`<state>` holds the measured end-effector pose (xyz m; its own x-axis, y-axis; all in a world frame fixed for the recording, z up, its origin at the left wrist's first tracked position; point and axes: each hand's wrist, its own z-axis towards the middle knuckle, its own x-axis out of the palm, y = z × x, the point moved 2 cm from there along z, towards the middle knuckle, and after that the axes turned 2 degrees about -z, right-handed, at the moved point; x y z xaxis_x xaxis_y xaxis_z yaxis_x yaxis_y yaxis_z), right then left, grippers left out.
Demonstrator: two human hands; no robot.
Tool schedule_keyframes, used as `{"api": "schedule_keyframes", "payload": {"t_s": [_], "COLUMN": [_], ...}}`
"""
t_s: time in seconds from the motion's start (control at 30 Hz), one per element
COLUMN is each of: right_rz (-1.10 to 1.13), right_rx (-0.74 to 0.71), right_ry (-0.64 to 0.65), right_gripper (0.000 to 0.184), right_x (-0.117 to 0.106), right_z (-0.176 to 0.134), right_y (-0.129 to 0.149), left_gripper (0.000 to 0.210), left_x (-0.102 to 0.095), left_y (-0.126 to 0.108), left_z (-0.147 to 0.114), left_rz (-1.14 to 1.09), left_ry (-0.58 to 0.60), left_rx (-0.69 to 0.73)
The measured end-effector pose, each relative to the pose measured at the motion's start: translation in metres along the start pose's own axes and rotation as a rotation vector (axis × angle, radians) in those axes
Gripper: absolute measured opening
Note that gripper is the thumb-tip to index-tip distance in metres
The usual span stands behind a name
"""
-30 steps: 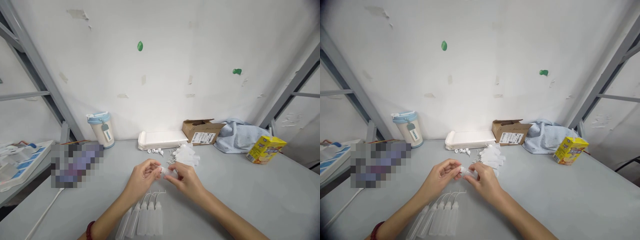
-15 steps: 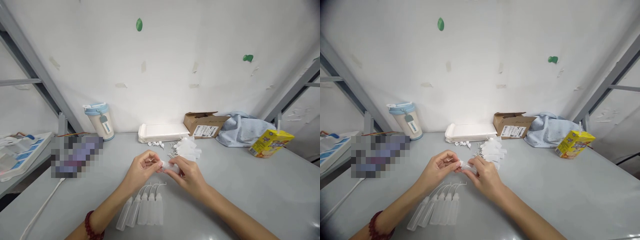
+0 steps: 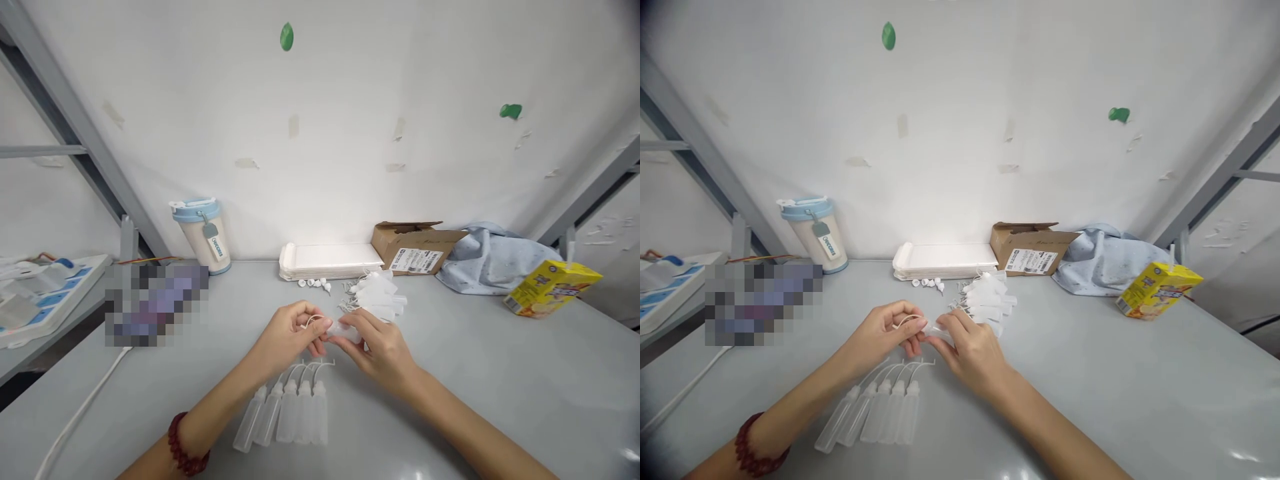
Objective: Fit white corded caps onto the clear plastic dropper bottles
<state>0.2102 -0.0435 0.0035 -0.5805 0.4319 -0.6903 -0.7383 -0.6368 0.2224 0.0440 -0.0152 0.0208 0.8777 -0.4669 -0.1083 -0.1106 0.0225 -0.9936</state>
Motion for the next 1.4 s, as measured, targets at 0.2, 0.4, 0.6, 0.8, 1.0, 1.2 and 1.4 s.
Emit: {"api": "schedule_keyframes", "payload": {"t_s": [0.2, 0.4, 0.6, 0.8, 1.0, 1.2, 1.4], "right_rz": [0.025, 0.094, 0.112, 0.373, 0.270, 0.320, 0.499], "right_rx": [0.000, 0.052, 0.053, 0.333, 0.144, 0.174, 0.441], "right_ry": [0.019, 0.006, 0.011, 0.156, 0.072, 0.116, 0.251], "right_gripper": [0.017, 0.017, 0.019, 0.029, 0.019, 0.022, 0.042], "right_x": [-0.003, -0.005, -0.003, -0.010, -0.007, -0.004, -0.001], "right_z": [0.001, 0.002, 0.002, 0.011, 0.006, 0.005, 0.009], "right_y": [0.001, 0.000, 0.000, 0.000, 0.002, 0.003, 0.001], "left_gripper": [0.023, 0.026, 0.031, 0.021, 0.039, 0.033, 0.029], "left_x": [0.001, 0.001, 0.005, 0.006, 0.004, 0.008, 0.010], "left_y": [-0.002, 0.002, 0.005, -0.002, 0.007, 0.006, 0.004], "left_z": [-0.004, -0.002, -0.002, -0.005, -0.001, -0.004, -0.005], "left_rz": [0.108, 0.081, 0.068, 0.121, 0.070, 0.092, 0.239], "left_ry": [0.043, 0.037, 0.079, 0.047, 0.074, 0.062, -0.023], "left_rx": [0.038, 0.071, 0.058, 0.115, 0.016, 0.025, 0.099]}}
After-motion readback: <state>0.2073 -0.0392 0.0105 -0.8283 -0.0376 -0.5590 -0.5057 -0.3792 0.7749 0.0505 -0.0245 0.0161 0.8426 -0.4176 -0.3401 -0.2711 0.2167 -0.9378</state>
